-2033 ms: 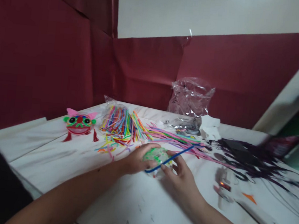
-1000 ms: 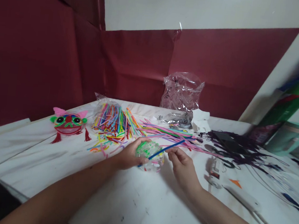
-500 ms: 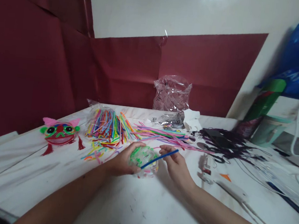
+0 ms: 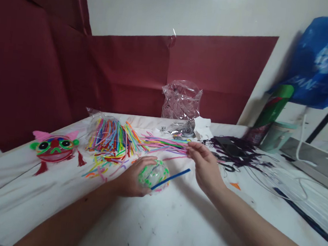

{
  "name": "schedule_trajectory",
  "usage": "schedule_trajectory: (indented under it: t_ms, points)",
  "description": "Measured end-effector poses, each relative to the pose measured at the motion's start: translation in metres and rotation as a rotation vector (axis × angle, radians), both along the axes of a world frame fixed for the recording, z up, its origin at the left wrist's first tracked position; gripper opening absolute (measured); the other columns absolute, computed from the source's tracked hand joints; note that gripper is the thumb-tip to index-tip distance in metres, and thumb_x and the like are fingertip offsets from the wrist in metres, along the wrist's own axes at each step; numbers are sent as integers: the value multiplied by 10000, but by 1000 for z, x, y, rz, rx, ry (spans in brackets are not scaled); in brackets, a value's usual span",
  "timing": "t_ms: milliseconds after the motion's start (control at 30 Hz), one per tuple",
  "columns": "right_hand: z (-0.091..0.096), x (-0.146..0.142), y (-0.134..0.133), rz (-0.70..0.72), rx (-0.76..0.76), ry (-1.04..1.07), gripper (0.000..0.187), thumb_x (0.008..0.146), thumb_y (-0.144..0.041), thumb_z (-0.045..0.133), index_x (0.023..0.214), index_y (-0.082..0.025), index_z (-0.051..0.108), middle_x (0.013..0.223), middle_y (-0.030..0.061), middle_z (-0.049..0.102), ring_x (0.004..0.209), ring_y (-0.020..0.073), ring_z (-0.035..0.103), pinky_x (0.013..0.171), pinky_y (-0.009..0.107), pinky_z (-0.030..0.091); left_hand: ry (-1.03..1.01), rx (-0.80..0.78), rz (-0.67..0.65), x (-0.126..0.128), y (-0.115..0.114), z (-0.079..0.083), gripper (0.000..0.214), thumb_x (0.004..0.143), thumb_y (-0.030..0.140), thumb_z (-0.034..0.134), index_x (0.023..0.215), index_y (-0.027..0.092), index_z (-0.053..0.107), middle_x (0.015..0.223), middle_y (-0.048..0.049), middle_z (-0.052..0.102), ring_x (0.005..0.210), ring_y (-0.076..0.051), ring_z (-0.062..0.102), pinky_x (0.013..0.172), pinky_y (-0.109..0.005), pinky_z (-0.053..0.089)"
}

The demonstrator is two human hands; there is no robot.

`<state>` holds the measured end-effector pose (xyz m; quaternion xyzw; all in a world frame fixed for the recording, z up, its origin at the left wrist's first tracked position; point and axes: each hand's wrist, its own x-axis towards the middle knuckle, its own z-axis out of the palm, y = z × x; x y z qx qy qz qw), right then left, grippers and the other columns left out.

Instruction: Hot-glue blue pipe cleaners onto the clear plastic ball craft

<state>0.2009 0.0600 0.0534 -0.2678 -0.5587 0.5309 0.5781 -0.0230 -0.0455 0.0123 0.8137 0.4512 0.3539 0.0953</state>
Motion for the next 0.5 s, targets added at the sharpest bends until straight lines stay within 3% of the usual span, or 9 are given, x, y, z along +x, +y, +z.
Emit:
schedule_trajectory:
  t_ms: [133, 267, 367, 500]
  points:
    - [23, 14, 11, -70, 103, -10, 199, 720, -327, 667, 883, -221, 627, 832, 3, 636, 778, 164, 590, 747, 305, 456, 42, 38, -24, 1, 2, -1, 716, 674, 384, 699, 1303, 200, 411, 1368, -161, 443, 1305, -338, 380, 1092, -495, 308]
    - [34, 40, 30, -130, 263, -340, 227, 743, -390, 623, 882, -210, 626, 818, 28, 659, 746, 188, 601, 693, 323, 467, 51, 75, -45, -1, 4, -1, 725, 672, 376, 707, 1312, 220, 405, 1358, -148, 451, 1293, -338, 396, 1088, -487, 315]
    - [21, 75, 49, -205, 460, -761, 249, 770, -419, 550, 870, -212, 645, 834, 69, 689, 720, 224, 614, 665, 357, 470, 62, 69, -49, -4, 4, 0, 739, 675, 376, 718, 1324, 233, 394, 1349, -139, 461, 1289, -334, 405, 1093, -486, 314]
    - [-18, 126, 62, -332, 615, -1201, 241, 719, -392, 581, 823, -208, 698, 847, 125, 714, 819, 316, 643, 697, 404, 469, 92, 41, -40, -7, 4, 2, 747, 663, 341, 738, 1321, 239, 399, 1346, -134, 468, 1285, -331, 416, 1091, -486, 324]
